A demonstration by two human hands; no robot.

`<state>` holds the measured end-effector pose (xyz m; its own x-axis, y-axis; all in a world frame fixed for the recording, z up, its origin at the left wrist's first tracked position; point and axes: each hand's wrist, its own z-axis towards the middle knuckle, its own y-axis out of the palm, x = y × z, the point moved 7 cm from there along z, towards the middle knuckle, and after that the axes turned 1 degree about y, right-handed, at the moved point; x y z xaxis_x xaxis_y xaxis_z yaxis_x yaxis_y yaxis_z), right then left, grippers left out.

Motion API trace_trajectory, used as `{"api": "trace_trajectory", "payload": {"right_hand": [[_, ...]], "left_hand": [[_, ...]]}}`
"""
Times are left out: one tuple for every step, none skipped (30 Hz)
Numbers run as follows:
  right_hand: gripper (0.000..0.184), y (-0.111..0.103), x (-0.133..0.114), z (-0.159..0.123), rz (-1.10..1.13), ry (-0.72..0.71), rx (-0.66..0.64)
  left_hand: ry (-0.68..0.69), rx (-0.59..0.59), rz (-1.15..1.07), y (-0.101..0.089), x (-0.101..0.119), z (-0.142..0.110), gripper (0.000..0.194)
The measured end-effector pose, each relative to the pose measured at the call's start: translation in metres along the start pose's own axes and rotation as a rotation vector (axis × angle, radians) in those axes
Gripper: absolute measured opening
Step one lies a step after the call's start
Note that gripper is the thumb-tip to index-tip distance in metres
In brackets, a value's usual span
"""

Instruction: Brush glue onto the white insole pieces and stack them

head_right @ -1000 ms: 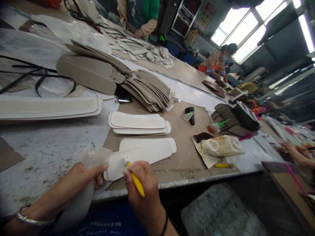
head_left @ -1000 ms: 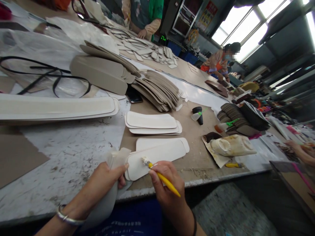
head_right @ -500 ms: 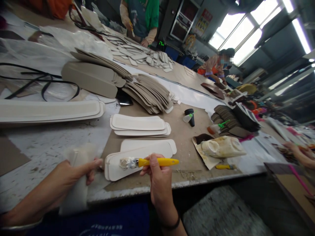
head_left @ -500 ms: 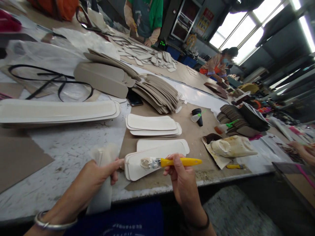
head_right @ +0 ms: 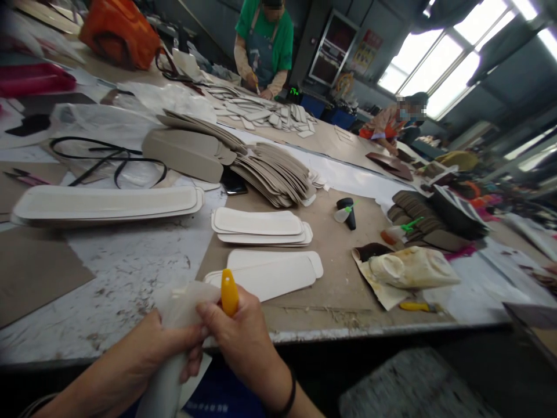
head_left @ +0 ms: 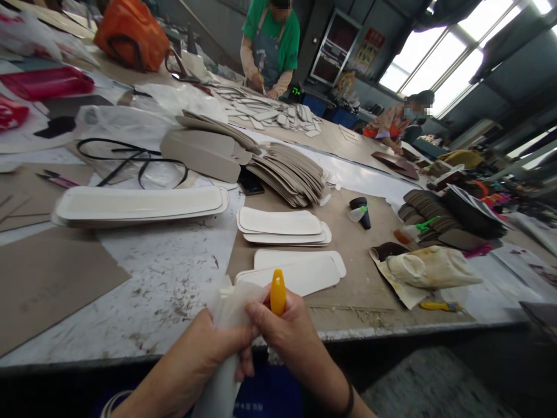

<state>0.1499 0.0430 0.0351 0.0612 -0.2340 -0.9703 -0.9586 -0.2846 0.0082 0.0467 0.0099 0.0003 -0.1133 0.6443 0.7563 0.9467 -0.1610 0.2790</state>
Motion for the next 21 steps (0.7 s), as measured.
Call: {"api": "trace_trajectory", "payload": {"right_hand": [[0.031,-0.002,0.001,0.000,-0.038,-0.019,0.027],[0.030,-0.006,0.002,0.000,-0.093,-0.043,0.064],[0.029,-0.010,0.002,-0.001,-0.158,-0.069,0.103],[0.029,-0.013,0.003,-0.002,-0.220,-0.091,0.139],[0.030,-0.016,0.004,-0.002,-0.269,-0.107,0.167],[0.032,-0.018,0.006,-0.002,-0.302,-0.118,0.191],[0.033,-0.019,0.007,-0.003,-0.321,-0.127,0.213],[0.034,-0.021,0.008,-0.002,-0.325,-0.135,0.236],[0.034,-0.022,0.008,-0.002,-0.317,-0.144,0.259],[0.034,-0.023,0.008,-0.002,-0.302,-0.154,0.277],[0.034,-0.024,0.007,-0.001,-0.285,-0.167,0.295],[0.035,-0.026,0.006,-0.001,-0.267,-0.181,0.318],[0.035,-0.029,0.005,0.000,-0.250,-0.194,0.348],[0.036,-0.032,0.004,0.000,-0.231,-0.200,0.377],[0.036,-0.035,0.003,0.000,-0.205,-0.195,0.398],[0.037,-0.037,0.004,0.000,-0.170,-0.178,0.406],[0.037,-0.038,0.007,0.001,-0.127,-0.150,0.390],[0.038,-0.035,0.010,0.001,-0.080,-0.117,0.350],[0.039,-0.031,0.014,0.001,-0.032,-0.084,0.291],[0.040,-0.026,0.018,0.000,0.014,-0.054,0.229],[0.041,-0.021,0.022,-0.002,0.057,-0.026,0.177]], "left_hand": [[0.006,0.000,-0.005,0.001,0.000,0.000,0.040],[0.007,-0.004,-0.026,0.001,0.000,0.000,0.040],[0.002,-0.003,-0.058,0.001,0.000,-0.001,0.040],[-0.006,0.006,-0.095,0.000,0.000,-0.002,0.040],[-0.016,0.022,-0.129,-0.001,0.000,-0.002,0.041],[-0.024,0.041,-0.162,-0.001,0.000,-0.002,0.042],[-0.023,0.059,-0.193,-0.001,0.000,-0.002,0.045],[-0.016,0.076,-0.224,0.000,0.001,-0.002,0.046],[-0.001,0.088,-0.256,0.001,0.002,-0.001,0.046],[0.020,0.102,-0.283,0.001,0.003,0.000,0.046],[0.042,0.119,-0.307,0.002,0.004,0.001,0.045],[0.061,0.136,-0.328,0.001,0.005,0.002,0.045],[0.075,0.152,-0.344,0.001,0.006,0.002,0.045],[0.085,0.166,-0.351,0.001,0.006,0.003,0.044],[0.091,0.181,-0.352,0.001,0.005,0.004,0.044],[0.097,0.197,-0.350,0.000,0.005,0.004,0.044],[0.105,0.211,-0.348,0.000,0.005,0.005,0.043],[0.119,0.220,-0.345,0.000,0.005,0.005,0.042],[0.145,0.216,-0.339,0.002,0.005,0.006,0.039],[0.175,0.201,-0.333,0.004,0.006,0.007,0.035],[0.202,0.177,-0.329,0.007,0.007,0.007,0.031]]}}
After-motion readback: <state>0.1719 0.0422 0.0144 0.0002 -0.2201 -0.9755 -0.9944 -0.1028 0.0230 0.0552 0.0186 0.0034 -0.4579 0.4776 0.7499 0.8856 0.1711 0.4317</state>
